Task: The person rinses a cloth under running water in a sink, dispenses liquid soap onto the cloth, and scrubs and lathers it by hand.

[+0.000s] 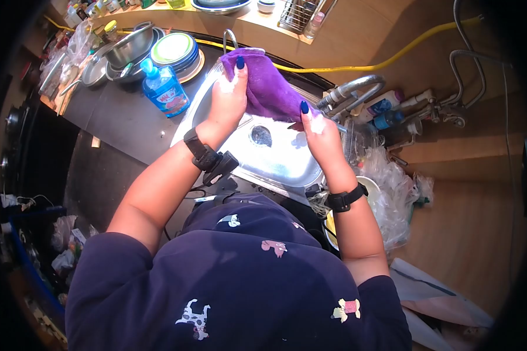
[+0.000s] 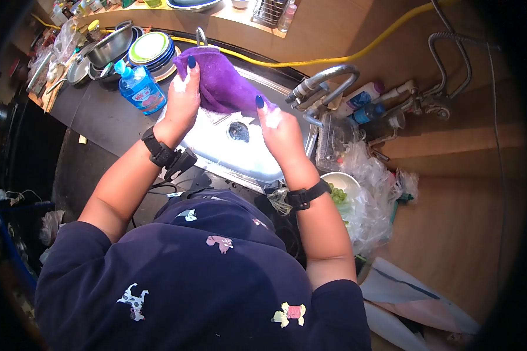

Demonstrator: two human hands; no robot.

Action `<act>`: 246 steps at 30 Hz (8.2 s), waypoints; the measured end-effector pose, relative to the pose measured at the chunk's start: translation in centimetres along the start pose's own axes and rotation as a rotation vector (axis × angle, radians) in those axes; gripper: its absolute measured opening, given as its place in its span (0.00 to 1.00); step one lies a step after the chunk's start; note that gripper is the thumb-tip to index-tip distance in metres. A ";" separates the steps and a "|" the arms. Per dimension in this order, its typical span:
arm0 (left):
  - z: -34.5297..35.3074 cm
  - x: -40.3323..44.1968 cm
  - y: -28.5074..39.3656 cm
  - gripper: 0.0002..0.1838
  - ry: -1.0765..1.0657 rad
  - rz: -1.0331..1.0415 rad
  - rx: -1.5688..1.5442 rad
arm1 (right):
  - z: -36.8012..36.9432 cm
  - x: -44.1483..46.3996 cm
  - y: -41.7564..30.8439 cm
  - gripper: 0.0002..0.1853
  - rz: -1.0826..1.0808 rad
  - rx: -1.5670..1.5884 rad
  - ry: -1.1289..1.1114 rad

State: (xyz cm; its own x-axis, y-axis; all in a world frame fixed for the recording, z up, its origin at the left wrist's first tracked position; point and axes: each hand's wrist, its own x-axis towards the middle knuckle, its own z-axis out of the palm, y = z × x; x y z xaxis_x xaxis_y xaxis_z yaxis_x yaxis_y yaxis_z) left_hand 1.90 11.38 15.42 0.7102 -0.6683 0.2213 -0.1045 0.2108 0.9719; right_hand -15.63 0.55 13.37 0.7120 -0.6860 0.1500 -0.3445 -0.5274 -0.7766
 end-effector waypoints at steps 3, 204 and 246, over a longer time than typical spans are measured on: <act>0.5 0.3 0.2 0.22 -0.117 -0.030 -0.061 | 0.2 0.1 -1.6 0.19 -0.062 0.069 0.138; 2.7 -2.4 -1.9 0.06 -0.253 0.493 0.695 | 1.9 1.7 -4.9 0.10 0.165 1.607 -0.171; 1.2 -0.6 2.1 0.15 -0.785 -1.006 -0.383 | 2.5 1.2 -3.7 0.19 0.056 1.052 -0.126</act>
State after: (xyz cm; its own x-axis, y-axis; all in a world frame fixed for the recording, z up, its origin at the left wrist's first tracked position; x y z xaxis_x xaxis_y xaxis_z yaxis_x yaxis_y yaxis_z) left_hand 0.36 11.38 17.46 -0.2386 -0.8542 -0.4619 0.5186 -0.5142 0.6831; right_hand -12.00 2.93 14.90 0.7906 -0.6071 0.0801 0.2815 0.2441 -0.9280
